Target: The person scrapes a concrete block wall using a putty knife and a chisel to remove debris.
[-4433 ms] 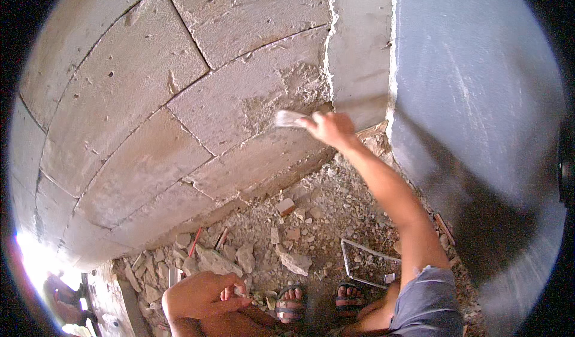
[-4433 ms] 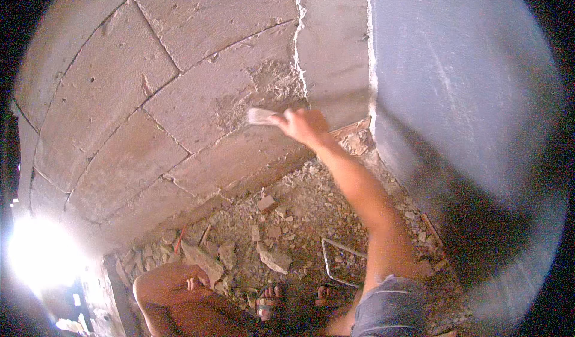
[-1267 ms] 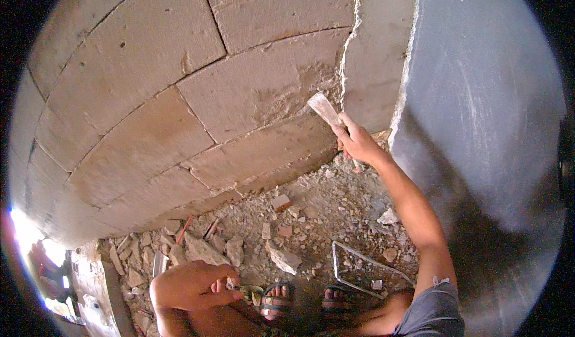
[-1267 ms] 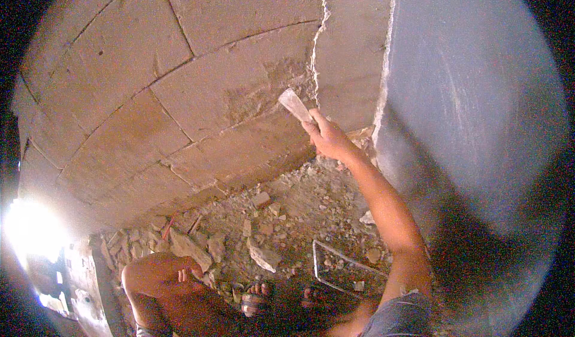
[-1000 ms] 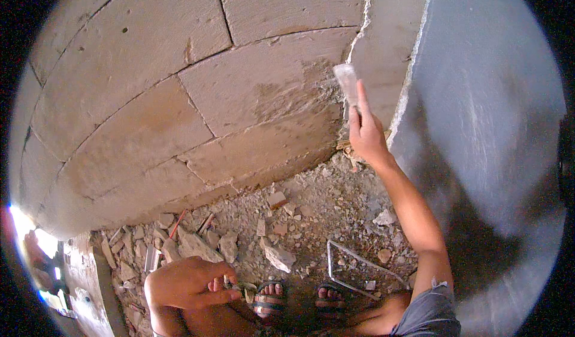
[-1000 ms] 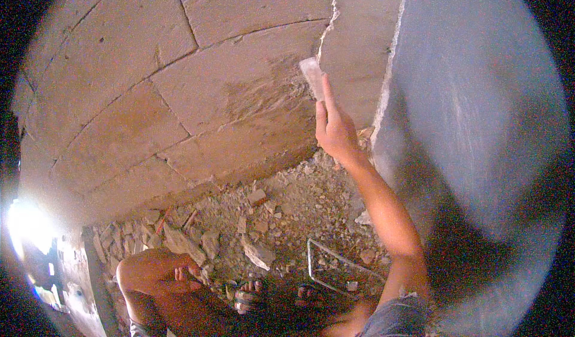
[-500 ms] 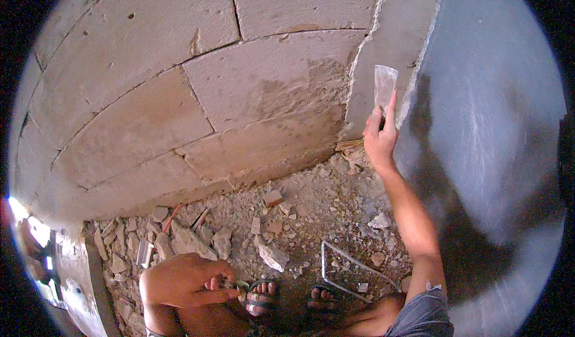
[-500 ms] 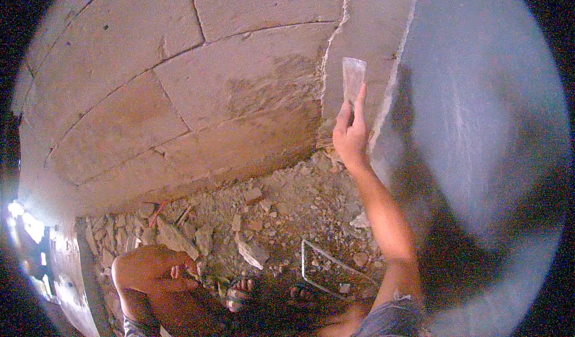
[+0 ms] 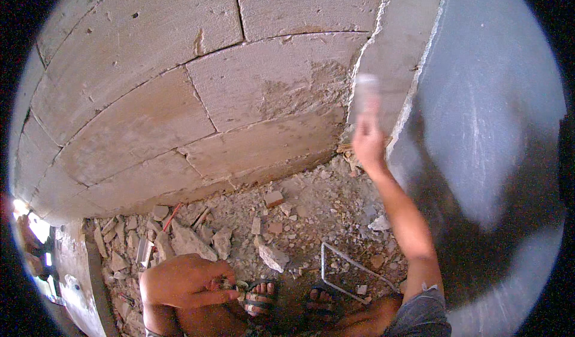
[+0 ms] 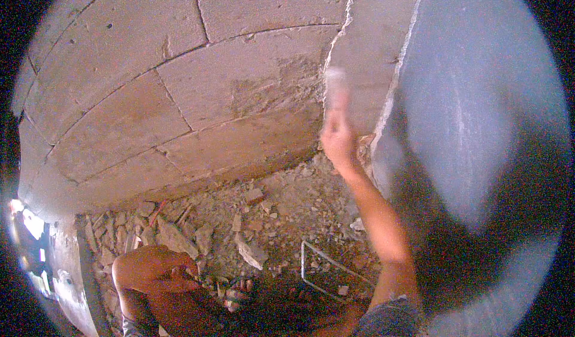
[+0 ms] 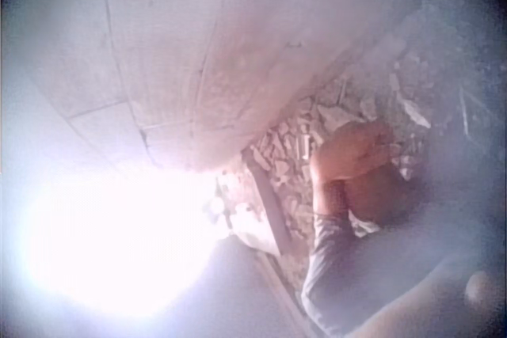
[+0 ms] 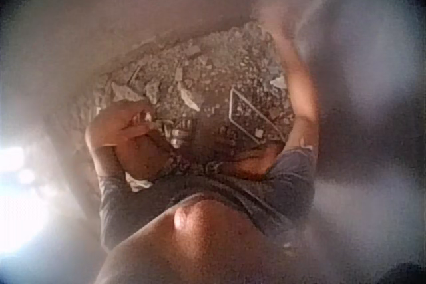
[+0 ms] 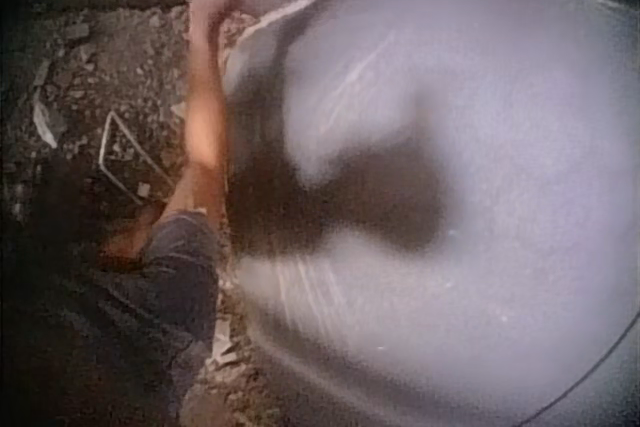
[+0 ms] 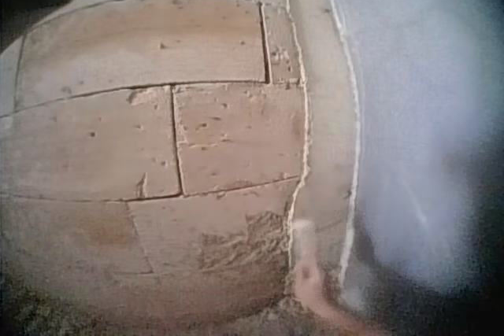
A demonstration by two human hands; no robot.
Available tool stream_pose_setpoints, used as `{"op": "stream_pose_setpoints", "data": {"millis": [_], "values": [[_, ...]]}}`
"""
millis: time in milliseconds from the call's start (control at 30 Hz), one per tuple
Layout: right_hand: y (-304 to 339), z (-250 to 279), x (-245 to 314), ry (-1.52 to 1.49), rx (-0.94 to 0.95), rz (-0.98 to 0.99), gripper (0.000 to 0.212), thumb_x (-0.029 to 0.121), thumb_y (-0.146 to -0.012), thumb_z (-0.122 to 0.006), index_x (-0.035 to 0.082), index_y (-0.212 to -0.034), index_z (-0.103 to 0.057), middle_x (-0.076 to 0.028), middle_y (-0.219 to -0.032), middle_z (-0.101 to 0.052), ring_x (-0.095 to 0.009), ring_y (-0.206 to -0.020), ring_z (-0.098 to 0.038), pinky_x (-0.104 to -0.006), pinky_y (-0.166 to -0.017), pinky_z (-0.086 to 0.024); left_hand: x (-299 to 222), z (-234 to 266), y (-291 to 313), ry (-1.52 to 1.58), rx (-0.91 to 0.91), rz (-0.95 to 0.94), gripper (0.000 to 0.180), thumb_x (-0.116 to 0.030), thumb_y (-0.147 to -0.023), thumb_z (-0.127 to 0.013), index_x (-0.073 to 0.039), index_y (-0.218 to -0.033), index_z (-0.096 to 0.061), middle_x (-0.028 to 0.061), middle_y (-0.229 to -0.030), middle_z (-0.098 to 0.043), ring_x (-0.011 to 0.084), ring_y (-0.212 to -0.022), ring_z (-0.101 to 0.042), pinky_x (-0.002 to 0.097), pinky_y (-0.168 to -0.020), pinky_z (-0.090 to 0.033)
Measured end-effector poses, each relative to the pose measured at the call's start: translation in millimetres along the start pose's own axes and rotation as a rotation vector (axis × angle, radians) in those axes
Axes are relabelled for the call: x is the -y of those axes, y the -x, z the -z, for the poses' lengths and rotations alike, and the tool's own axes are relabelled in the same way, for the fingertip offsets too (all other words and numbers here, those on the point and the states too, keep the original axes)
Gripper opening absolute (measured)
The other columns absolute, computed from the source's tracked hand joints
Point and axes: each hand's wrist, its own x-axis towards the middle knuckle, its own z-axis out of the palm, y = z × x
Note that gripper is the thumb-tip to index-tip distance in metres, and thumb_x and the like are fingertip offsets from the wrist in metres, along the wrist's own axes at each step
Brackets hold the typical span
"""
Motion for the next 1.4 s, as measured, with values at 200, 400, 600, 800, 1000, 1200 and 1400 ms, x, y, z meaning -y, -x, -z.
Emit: {"op": "stream_pose_setpoints", "data": {"millis": [200,400,600,800,1000,1200,1400], "values": [[-12,5,25,0.081,0.317,-0.158,0.052,0.016,-0.094,-0.051,0.009,-0.143,-0.035,-0.027,-0.080,-0.063,-0.039,-0.068,-0.065,-0.0415,-0.057,-0.048,-3,0,3,-0.002,0.053,0.105,0.036,-0.043,-0.092,-0.057,-0.009,-0.101,-0.056,0.0100,-0.065,-0.061,0.0320,-0.064,-0.064,0.0416,-0.057,-0.049],[-3,6,10,-0.296,-0.099,-0.190,0.065,0.018,-0.098,-0.048,0.008,-0.151,-0.011,-0.019,-0.067,-0.060,-0.024,-0.054,-0.058,-0.0394,-0.051,-0.046,2,-1,2,0.012,0.033,0.063,0.036,-0.043,-0.091,-0.057,-0.009,-0.102,-0.056,0.0100,-0.065,-0.060,0.0324,-0.065,-0.064,0.0419,-0.057,-0.048],[-4,5,26,0.110,0.358,-0.142,0.060,0.019,-0.094,-0.050,0.017,-0.148,-0.024,-0.029,-0.070,-0.060,-0.047,-0.068,-0.061,-0.0532,-0.056,-0.045,0,0,2,0.024,0.016,0.048,0.035,-0.042,-0.091,-0.057,-0.009,-0.100,-0.055,0.0105,-0.067,-0.062,0.0330,-0.066,-0.064,0.0416,-0.057,-0.049],[-14,18,20,-0.140,-0.044,-0.242,0.052,0.017,-0.098,-0.047,0.014,-0.147,-0.031,-0.021,-0.082,-0.066,-0.028,-0.060,-0.064,-0.0404,-0.057,-0.050,2,-3,3,-0.018,0.012,0.048,0.034,-0.042,-0.092,-0.057,-0.009,-0.100,-0.055,0.0108,-0.069,-0.063,0.0326,-0.066,-0.065,0.0416,-0.057,-0.049],[-2,1,-1,0.124,0.275,-0.067,0.058,0.016,-0.096,-0.049,0.016,-0.149,-0.025,-0.021,-0.071,-0.062,-0.030,-0.055,-0.061,-0.0415,-0.056,-0.047,-5,5,-1,0.013,0.045,0.072,0.033,-0.042,-0.092,-0.057,-0.009,-0.099,-0.056,0.0099,-0.068,-0.063,0.0312,-0.066,-0.065,0.0404,-0.057,-0.050],[-30,32,21,-0.223,-0.067,-0.206,0.065,0.019,-0.096,-0.053,0.017,-0.151,-0.018,-0.002,-0.059,-0.049,-0.007,-0.049,-0.048,-0.0274,-0.047,-0.040,1,-2,1,0.011,0.009,0.056,0.033,-0.042,-0.092,-0.057,-0.010,-0.099,-0.056,0.0099,-0.068,-0.064,0.0311,-0.067,-0.066,0.0402,-0.057,-0.050],[-8,8,34,0.148,0.302,-0.188,0.057,0.019,-0.096,-0.046,0.015,-0.149,-0.024,-0.024,-0.068,-0.062,-0.036,-0.064,-0.066,-0.0446,-0.058,-0.049,-1,0,-2,0.041,0.038,0.068,0.033,-0.042,-0.092,-0.057,-0.010,-0.100,-0.056,0.0102,-0.068,-0.064,0.0305,-0.067,-0.066,0.0405,-0.058,-0.050]]}}
